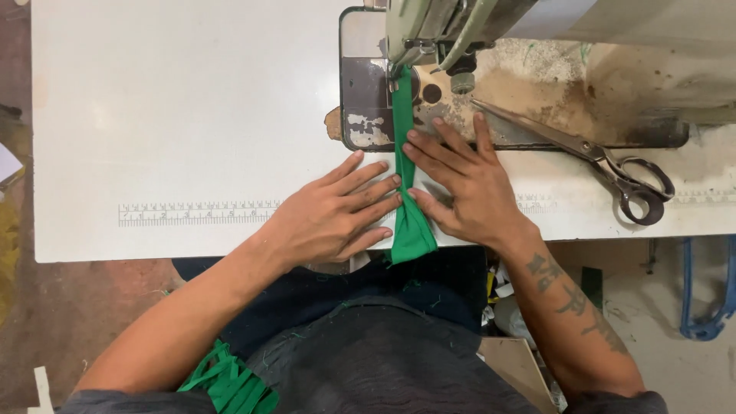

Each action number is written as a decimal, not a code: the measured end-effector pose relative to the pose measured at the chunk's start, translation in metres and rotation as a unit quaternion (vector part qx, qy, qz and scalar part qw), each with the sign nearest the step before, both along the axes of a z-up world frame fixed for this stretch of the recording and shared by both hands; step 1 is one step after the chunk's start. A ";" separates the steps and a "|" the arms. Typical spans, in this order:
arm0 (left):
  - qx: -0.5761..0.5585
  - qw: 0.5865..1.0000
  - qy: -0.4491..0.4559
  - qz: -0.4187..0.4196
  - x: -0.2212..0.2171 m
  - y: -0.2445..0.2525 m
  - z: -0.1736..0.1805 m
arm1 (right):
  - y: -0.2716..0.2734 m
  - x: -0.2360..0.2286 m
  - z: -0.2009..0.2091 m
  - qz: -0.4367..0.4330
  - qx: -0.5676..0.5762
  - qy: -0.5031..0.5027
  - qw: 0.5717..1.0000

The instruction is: Sewing green fabric strips using an industrial sewing machine

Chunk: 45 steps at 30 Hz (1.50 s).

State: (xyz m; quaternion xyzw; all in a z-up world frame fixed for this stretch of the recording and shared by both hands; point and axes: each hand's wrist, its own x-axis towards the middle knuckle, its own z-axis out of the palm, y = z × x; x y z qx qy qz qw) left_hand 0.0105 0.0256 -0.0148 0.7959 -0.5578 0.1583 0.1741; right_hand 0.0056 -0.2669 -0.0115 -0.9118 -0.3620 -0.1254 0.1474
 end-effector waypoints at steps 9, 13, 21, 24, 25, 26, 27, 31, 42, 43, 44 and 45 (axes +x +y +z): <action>0.018 0.999 -0.027 -0.017 -0.003 -0.001 0.015 | 0.006 -0.015 0.001 0.005 -0.008 0.021 1.000; 0.008 0.999 -0.016 -0.027 0.004 0.000 0.020 | 0.003 -0.017 0.007 0.000 -0.033 0.036 0.999; 0.036 0.999 -0.017 -0.004 0.042 0.002 0.023 | -0.006 0.025 0.010 0.009 -0.017 0.058 0.998; 0.054 0.998 -0.017 0.005 0.052 0.002 0.022 | -0.008 0.035 0.010 0.009 -0.024 0.052 0.998; 0.064 0.998 -0.027 0.011 0.054 0.001 0.023 | -0.008 0.037 0.011 0.008 -0.018 0.059 0.998; 0.074 0.996 -0.038 0.018 0.057 0.002 0.025 | -0.007 0.040 0.012 0.008 -0.011 0.064 0.998; 0.072 0.996 -0.038 0.019 0.058 0.000 0.023 | -0.008 0.041 0.012 0.009 -0.013 0.064 0.998; 0.057 0.997 -0.043 0.040 0.058 -0.001 0.017 | 0.018 0.013 0.028 -0.038 0.066 0.111 0.991; 0.069 0.983 0.036 0.165 0.000 -0.020 0.011 | 0.064 -0.082 0.040 -0.314 0.300 0.277 0.857; -0.086 0.963 0.084 0.242 -0.023 -0.025 0.013 | 0.057 -0.088 0.034 -0.261 0.352 0.256 0.862; -0.238 0.912 0.131 0.306 -0.046 -0.031 0.014 | 0.050 -0.095 0.028 -0.211 0.402 0.234 0.860; -0.235 0.914 0.129 0.303 -0.063 -0.035 0.017 | 0.056 -0.099 0.032 -0.212 0.406 0.232 0.858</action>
